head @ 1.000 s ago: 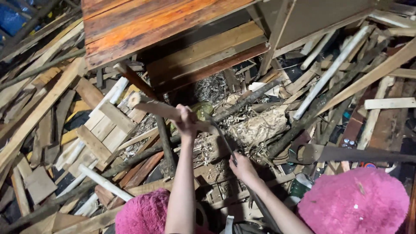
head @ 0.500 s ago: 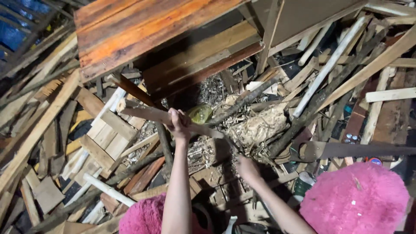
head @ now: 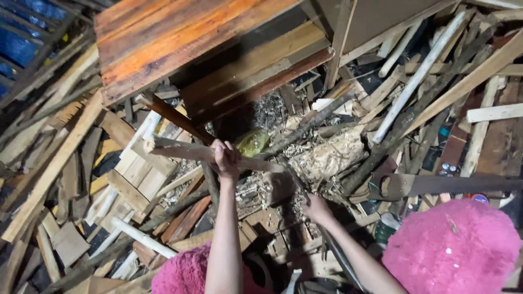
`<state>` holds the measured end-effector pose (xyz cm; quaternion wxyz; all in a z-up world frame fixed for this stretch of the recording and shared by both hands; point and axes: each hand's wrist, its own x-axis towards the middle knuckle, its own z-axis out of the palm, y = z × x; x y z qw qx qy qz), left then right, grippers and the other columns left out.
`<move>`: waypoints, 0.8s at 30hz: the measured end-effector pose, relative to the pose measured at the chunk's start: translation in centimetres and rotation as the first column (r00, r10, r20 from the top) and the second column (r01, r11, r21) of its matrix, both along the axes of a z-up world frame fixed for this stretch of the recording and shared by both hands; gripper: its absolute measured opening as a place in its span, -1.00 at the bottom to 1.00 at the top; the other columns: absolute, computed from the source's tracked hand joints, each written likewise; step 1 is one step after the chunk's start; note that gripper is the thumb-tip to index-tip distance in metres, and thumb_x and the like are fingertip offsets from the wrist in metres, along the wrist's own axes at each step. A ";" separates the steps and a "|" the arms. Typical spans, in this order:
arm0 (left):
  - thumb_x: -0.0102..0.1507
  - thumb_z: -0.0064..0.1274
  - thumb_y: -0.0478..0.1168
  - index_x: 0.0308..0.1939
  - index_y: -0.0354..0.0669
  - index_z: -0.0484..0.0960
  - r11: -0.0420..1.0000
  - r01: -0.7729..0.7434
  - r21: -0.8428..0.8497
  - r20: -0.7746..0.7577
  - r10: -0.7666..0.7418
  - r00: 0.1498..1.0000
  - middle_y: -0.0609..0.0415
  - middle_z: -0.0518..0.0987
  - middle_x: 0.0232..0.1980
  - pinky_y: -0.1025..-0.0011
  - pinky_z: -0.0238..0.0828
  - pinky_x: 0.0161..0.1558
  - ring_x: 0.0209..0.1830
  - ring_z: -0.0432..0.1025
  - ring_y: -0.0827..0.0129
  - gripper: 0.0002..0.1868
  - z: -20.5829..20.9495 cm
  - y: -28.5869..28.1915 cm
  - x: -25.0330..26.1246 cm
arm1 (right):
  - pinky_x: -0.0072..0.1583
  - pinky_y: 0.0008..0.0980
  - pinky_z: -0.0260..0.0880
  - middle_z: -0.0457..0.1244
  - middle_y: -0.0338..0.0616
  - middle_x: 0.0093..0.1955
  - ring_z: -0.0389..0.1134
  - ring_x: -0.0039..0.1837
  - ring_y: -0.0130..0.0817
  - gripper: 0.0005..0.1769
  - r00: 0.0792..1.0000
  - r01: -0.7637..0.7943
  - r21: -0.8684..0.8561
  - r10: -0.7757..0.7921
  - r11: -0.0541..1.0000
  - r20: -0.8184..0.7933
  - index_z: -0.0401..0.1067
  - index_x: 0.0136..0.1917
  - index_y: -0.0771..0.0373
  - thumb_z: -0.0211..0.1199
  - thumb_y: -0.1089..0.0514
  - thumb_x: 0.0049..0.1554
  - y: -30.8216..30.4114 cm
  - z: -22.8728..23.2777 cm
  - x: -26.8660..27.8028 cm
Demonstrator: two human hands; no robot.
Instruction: Shave bark and wood from a branch using a drawknife
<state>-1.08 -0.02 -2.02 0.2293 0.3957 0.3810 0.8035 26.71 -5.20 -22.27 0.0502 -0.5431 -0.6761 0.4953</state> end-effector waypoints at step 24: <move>0.42 -0.47 0.36 -0.58 0.06 0.25 0.980 -0.191 -0.059 0.295 0.200 0.934 0.25 0.16 -0.64 0.53 0.11 -0.59 -0.77 0.08 0.46 -0.34 -8.4 -1.2 -4.6 | 0.05 -0.09 0.52 0.45 0.04 -0.07 0.49 0.10 0.03 -0.72 0.992 -0.121 -0.077 0.119 0.990 -0.034 0.55 0.04 0.07 0.11 -0.03 0.17 -1.8 14.9 -2.4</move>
